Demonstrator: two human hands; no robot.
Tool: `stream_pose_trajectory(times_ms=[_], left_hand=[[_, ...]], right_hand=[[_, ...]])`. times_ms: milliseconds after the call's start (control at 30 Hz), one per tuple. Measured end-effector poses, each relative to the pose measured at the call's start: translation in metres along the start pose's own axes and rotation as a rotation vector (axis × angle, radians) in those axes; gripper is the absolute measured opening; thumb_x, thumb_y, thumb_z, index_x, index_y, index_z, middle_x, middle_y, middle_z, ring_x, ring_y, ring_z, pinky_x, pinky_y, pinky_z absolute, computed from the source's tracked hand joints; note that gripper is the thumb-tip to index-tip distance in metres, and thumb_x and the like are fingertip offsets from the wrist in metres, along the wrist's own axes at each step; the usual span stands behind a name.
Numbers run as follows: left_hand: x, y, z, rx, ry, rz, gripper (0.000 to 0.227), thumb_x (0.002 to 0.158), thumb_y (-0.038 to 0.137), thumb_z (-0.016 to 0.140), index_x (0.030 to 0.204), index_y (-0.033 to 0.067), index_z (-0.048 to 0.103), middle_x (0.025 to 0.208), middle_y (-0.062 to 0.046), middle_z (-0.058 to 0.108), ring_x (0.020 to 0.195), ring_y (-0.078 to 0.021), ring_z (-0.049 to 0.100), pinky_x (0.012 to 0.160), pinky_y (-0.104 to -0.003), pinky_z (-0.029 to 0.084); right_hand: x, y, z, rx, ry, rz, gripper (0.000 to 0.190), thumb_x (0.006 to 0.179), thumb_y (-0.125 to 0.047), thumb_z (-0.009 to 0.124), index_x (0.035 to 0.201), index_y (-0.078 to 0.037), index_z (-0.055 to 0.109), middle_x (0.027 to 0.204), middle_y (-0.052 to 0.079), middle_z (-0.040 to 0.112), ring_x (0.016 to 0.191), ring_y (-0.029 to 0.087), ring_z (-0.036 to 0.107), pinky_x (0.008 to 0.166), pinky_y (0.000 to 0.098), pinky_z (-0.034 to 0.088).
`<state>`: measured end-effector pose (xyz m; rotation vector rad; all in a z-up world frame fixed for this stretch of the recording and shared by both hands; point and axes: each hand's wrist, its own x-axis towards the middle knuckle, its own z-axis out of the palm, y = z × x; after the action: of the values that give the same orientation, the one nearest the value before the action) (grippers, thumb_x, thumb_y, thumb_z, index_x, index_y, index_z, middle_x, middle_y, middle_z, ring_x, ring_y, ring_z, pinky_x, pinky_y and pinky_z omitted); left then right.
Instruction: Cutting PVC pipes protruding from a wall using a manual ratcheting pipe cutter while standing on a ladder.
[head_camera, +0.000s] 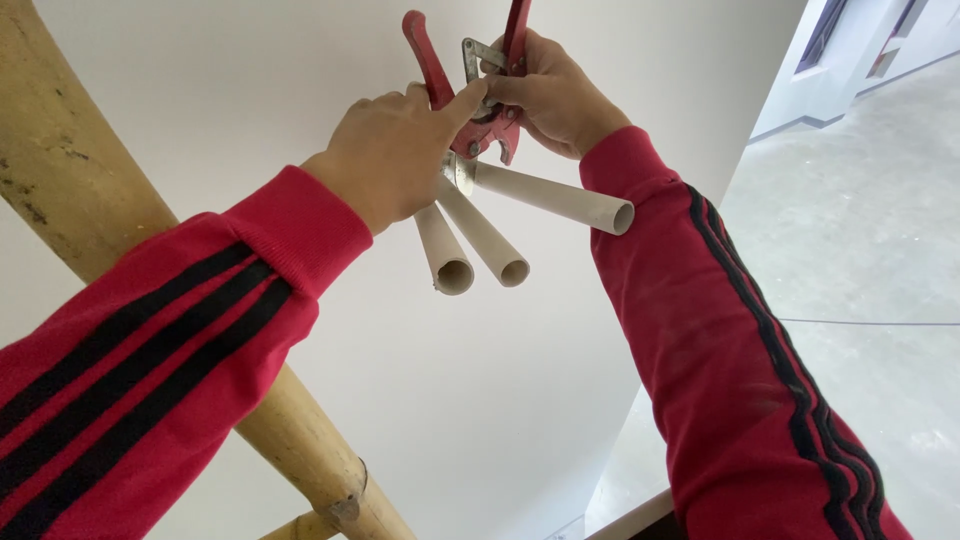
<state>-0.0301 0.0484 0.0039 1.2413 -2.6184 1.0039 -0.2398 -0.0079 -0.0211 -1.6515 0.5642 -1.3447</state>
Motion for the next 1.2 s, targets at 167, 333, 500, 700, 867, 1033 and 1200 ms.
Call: stream_pose_trajectory(times_ms=[167, 333, 500, 700, 867, 1033, 1200], left_hand=[[0.002, 0.000, -0.006, 0.260, -0.022, -0.009, 0.086, 0.091, 0.018, 0.058, 0.167, 0.0307, 0.021, 0.091, -0.011, 0.066, 0.069, -0.0254, 0.067, 0.054, -0.038, 0.052], [0.014, 0.004, -0.013, 0.393, -0.123, -0.059, 0.093, 0.078, 0.008, 0.066, 0.158, 0.0324, 0.024, 0.068, 0.002, 0.064, 0.055, -0.0188, 0.066, 0.042, -0.032, 0.047], [0.014, 0.005, -0.008, 0.408, -0.081, -0.062, 0.087, 0.081, 0.006, 0.058, 0.159, 0.0288, 0.024, 0.059, 0.002, 0.060, 0.044, -0.0173, 0.059, 0.038, -0.031, 0.042], [0.010, 0.003, 0.001, 0.420, 0.022, -0.043, 0.075, 0.083, 0.010, 0.060, 0.151, 0.0275, 0.034, 0.058, 0.005, 0.061, 0.046, -0.0153, 0.061, 0.043, -0.031, 0.043], [0.005, 0.004, -0.020, -0.363, 0.261, -0.266, 0.060, 0.091, 0.011, 0.062, 0.143, 0.0104, 0.033, 0.095, -0.021, 0.059, 0.071, -0.0473, 0.064, 0.055, -0.056, 0.053], [0.004, 0.010, -0.038, -1.273, 0.189, -0.724, 0.080, 0.077, 0.012, 0.070, 0.138, 0.0167, 0.018, 0.080, -0.003, 0.060, 0.071, -0.0172, 0.067, 0.069, -0.031, 0.065], [0.013, 0.028, -0.015, -1.355, 0.094, -0.707, 0.038, 0.077, 0.021, 0.077, 0.110, 0.0170, 0.060, 0.095, 0.004, 0.066, 0.083, -0.0112, 0.070, 0.078, -0.025, 0.061]], right_hand=[[-0.001, -0.003, 0.005, 0.020, 0.025, 0.027, 0.021, 0.089, 0.007, 0.060, 0.094, -0.008, 0.047, 0.085, 0.005, 0.051, 0.076, 0.017, 0.056, 0.073, 0.0294, 0.055], [-0.001, -0.005, 0.011, -0.323, 0.090, -0.017, 0.016, 0.092, -0.001, 0.055, 0.104, -0.009, 0.049, 0.087, 0.003, 0.054, 0.076, 0.012, 0.055, 0.068, 0.0237, 0.056], [-0.004, -0.013, 0.012, -0.221, 0.053, -0.011, 0.023, 0.086, 0.005, 0.056, 0.105, -0.008, 0.052, 0.088, 0.005, 0.054, 0.077, 0.015, 0.056, 0.070, 0.0257, 0.055], [-0.005, -0.009, 0.013, -0.110, 0.009, -0.031, 0.027, 0.084, 0.009, 0.064, 0.104, -0.006, 0.054, 0.088, 0.006, 0.058, 0.077, 0.017, 0.062, 0.071, 0.0280, 0.061], [-0.002, 0.002, 0.002, -0.036, -0.018, -0.039, 0.023, 0.085, 0.010, 0.055, 0.095, -0.008, 0.044, 0.079, 0.007, 0.055, 0.074, 0.018, 0.059, 0.073, 0.0319, 0.058], [-0.003, 0.008, 0.000, 0.063, -0.001, 0.004, 0.028, 0.089, 0.017, 0.053, 0.103, -0.006, 0.048, 0.082, 0.007, 0.057, 0.077, 0.019, 0.062, 0.082, 0.0353, 0.065], [-0.011, 0.017, 0.000, 0.216, 0.074, 0.016, 0.026, 0.093, 0.018, 0.055, 0.105, -0.005, 0.051, 0.083, 0.011, 0.059, 0.077, 0.023, 0.064, 0.078, 0.0369, 0.063]])
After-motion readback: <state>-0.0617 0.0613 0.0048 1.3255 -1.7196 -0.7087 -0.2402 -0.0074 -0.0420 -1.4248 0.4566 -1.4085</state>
